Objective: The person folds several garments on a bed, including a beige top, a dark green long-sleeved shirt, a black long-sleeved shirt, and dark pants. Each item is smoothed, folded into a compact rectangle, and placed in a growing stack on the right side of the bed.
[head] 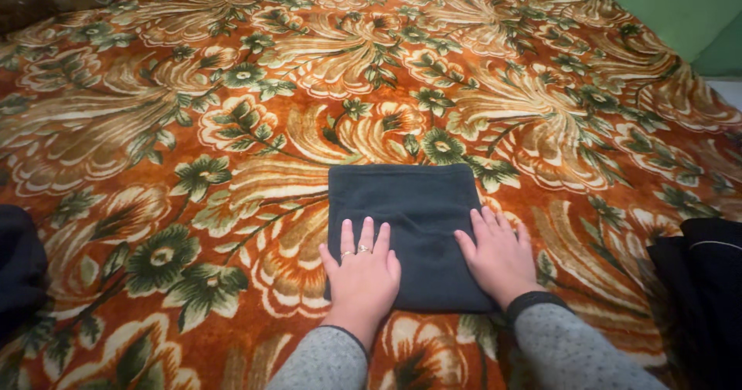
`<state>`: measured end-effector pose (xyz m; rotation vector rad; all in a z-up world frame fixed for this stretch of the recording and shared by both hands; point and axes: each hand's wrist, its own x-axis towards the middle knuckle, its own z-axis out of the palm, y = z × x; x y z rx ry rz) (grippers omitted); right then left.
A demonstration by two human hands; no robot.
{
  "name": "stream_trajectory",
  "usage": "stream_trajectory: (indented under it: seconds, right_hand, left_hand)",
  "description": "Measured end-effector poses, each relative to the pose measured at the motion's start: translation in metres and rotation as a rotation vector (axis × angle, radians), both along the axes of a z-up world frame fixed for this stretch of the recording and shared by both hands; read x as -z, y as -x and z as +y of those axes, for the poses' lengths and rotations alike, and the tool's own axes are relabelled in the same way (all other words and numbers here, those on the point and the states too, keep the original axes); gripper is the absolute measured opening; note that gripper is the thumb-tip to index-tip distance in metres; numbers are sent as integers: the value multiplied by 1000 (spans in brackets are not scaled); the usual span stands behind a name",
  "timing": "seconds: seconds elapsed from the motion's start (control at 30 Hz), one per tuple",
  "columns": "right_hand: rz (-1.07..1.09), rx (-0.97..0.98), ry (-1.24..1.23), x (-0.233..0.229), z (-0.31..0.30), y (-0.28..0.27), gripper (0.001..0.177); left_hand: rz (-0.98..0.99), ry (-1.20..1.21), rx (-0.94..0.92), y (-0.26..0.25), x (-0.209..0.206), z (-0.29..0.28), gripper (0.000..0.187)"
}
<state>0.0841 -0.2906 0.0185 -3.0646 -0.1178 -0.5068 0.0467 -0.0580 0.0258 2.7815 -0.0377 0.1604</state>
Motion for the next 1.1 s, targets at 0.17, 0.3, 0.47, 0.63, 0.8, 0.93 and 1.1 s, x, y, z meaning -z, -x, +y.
stream_trajectory:
  seconds: [0.17,0.3,0.47,0.63,0.8,0.93,1.1]
  right_hand:
    - [-181,-149,-97,-12,23,21,35]
    - [187,-185,-232,-25,28,37,22]
    - [254,-372,-303,-39,30,57,60]
    - [415,-410,-19,-44,39,57,120]
    - [484,-336,53,-33,41,49,87]
    - [318,-473,25,-28,32,51,84]
    - [293,-470,21,-29,35,64,96]
  left_hand:
    - [-36,-97,272,22,-15,-9,46]
    - [133,-63,514,44,-32,-4,46]
    - [236,-248,463,37,-41,14,87]
    - [35,-356,396,10,-26,-1,74]
    - [142,-332,309,10,-23,-7,64]
    - [248,46,98,-1,-40,9,65]
    - [207,303,-217,-17,-51,24,63]
